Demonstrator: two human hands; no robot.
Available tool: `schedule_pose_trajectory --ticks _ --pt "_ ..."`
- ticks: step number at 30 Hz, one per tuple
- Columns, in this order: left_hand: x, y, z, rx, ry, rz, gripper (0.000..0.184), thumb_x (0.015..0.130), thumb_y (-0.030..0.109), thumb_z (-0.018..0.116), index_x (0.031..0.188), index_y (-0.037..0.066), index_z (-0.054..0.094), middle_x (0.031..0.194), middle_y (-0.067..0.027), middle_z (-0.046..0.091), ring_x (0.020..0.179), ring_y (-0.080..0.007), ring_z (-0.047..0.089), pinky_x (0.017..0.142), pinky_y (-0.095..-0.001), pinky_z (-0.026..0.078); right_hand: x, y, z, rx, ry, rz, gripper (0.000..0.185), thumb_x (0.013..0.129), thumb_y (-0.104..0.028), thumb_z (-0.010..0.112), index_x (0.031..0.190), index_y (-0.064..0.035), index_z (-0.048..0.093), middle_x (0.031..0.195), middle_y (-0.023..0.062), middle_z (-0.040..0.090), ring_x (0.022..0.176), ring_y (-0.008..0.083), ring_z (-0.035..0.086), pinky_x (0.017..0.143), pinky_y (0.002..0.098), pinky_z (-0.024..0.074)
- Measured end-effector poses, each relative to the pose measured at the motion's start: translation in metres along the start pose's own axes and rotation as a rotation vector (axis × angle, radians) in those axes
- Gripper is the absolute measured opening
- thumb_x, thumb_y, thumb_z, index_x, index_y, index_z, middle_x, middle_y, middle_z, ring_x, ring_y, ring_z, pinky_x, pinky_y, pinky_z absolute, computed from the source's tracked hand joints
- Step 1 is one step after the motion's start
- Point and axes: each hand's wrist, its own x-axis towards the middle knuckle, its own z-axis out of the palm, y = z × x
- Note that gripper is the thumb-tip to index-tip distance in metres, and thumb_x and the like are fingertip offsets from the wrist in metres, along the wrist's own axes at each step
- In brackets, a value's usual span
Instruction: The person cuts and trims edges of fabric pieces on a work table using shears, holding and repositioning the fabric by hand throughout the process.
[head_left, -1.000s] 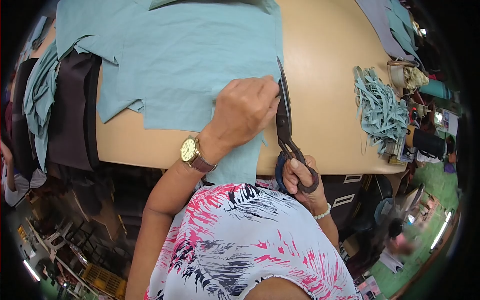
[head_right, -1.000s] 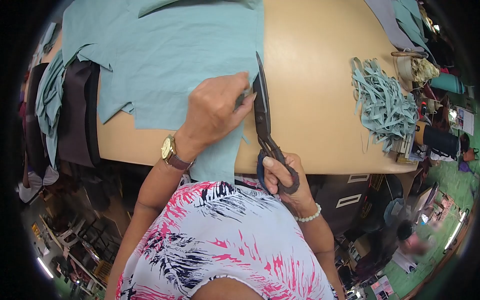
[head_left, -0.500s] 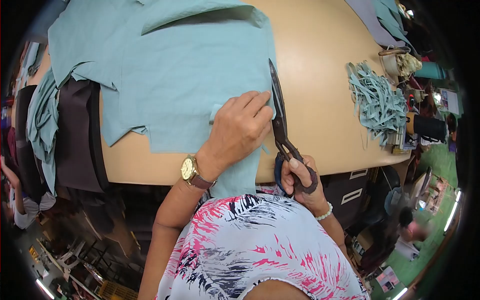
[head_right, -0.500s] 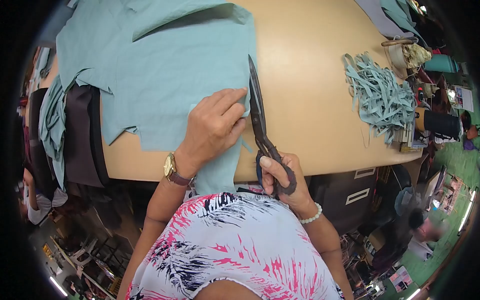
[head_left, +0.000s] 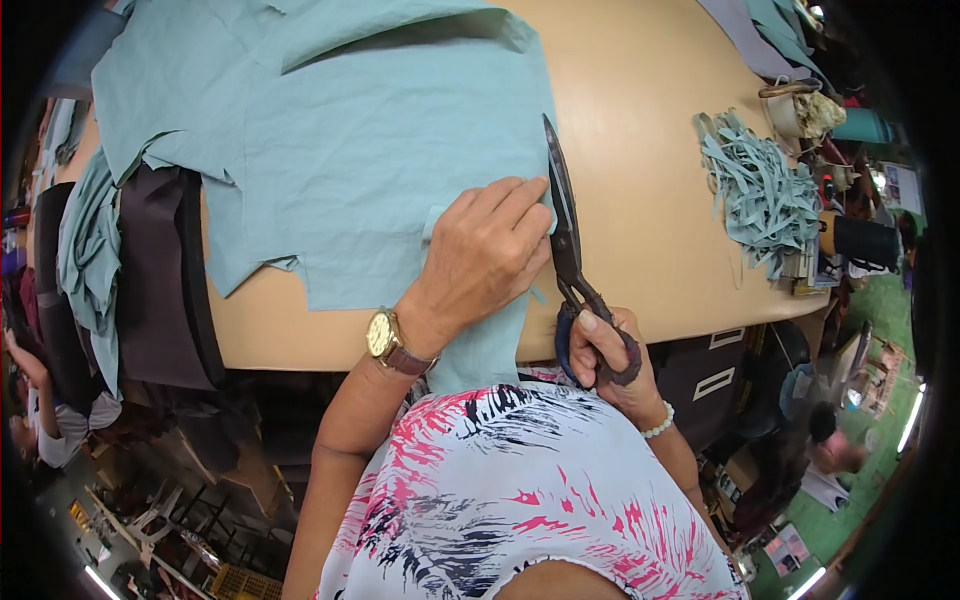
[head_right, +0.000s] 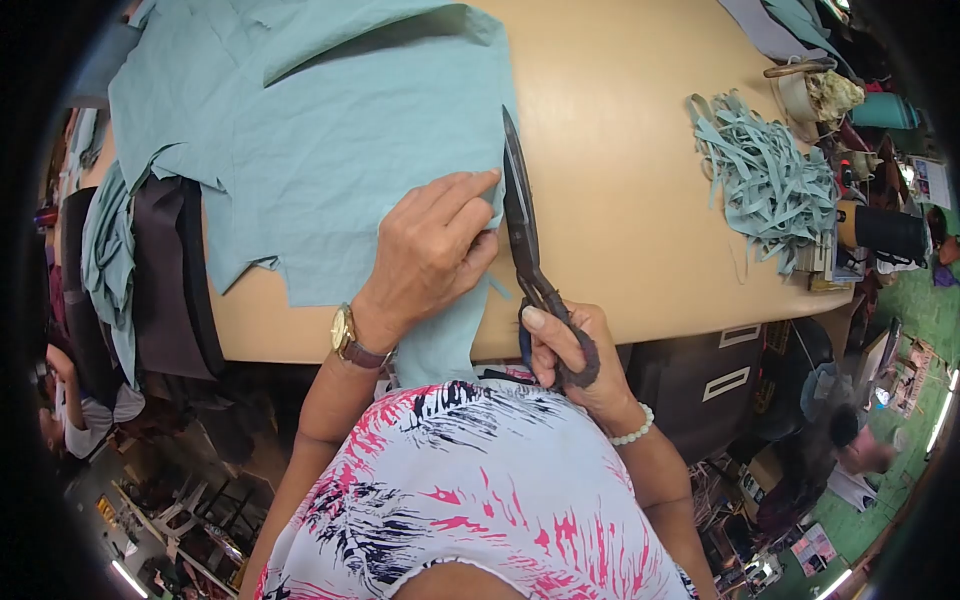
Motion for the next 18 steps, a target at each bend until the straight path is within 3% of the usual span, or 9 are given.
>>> schedule_pose_trajectory --ticks 18 --pt "-0.0005 -0.0007 -0.0005 -0.013 0.020 -0.013 0.015 0.061 0.002 0.060 0.070 0.002 0.048 0.097 -0.0109 0.060 0.085 -0.0256 0.059 0.066 -0.0337 0.046 0.0001 0.0041 -0.0016 -0.105 0.003 -0.021 0.030 0.084 -0.024 0.055 0.064 -0.0036 0.047 0.049 -0.0006 0.042 0.039 0.0058 0.042 0.037 0.0190 0.0331"
